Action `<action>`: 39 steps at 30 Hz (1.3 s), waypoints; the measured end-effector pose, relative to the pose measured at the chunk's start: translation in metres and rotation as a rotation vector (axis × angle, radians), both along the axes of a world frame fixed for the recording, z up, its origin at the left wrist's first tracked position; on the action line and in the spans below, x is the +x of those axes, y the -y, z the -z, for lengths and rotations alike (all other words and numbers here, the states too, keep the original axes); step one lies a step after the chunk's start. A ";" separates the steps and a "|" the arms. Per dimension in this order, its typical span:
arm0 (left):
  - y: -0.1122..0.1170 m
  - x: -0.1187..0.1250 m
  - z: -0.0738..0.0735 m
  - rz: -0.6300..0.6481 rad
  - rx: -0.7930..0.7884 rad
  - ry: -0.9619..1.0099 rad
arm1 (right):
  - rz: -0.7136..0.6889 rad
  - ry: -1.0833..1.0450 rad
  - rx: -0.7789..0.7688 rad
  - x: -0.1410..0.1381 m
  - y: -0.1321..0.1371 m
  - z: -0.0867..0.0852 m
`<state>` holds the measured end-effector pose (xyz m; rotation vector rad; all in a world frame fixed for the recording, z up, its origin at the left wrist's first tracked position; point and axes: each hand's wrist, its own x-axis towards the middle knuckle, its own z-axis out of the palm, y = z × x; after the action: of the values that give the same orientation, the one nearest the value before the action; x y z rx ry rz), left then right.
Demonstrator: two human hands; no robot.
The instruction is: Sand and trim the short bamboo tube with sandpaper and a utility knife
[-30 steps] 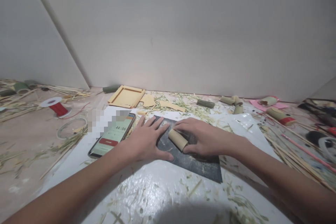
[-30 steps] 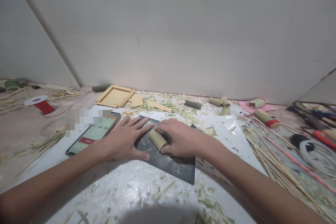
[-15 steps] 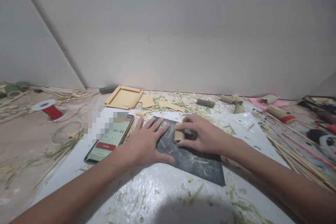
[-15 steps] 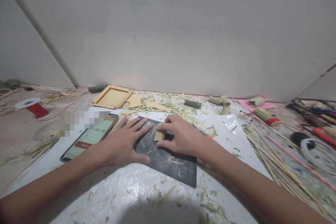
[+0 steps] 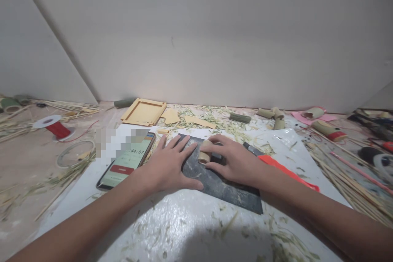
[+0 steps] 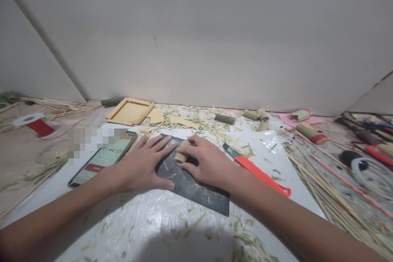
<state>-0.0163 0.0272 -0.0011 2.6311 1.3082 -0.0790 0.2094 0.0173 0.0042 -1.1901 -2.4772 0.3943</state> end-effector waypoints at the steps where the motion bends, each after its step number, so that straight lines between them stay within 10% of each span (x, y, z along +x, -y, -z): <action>1: 0.000 0.000 0.000 -0.001 0.000 0.000 | 0.013 0.025 0.009 0.001 0.000 -0.002; 39: 0.002 -0.002 -0.002 0.010 0.025 -0.017 | -0.106 0.024 0.026 0.001 0.008 0.004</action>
<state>-0.0188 0.0250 0.0004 2.6636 1.3102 -0.0875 0.2102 0.0091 0.0006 -1.0629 -2.5657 0.3773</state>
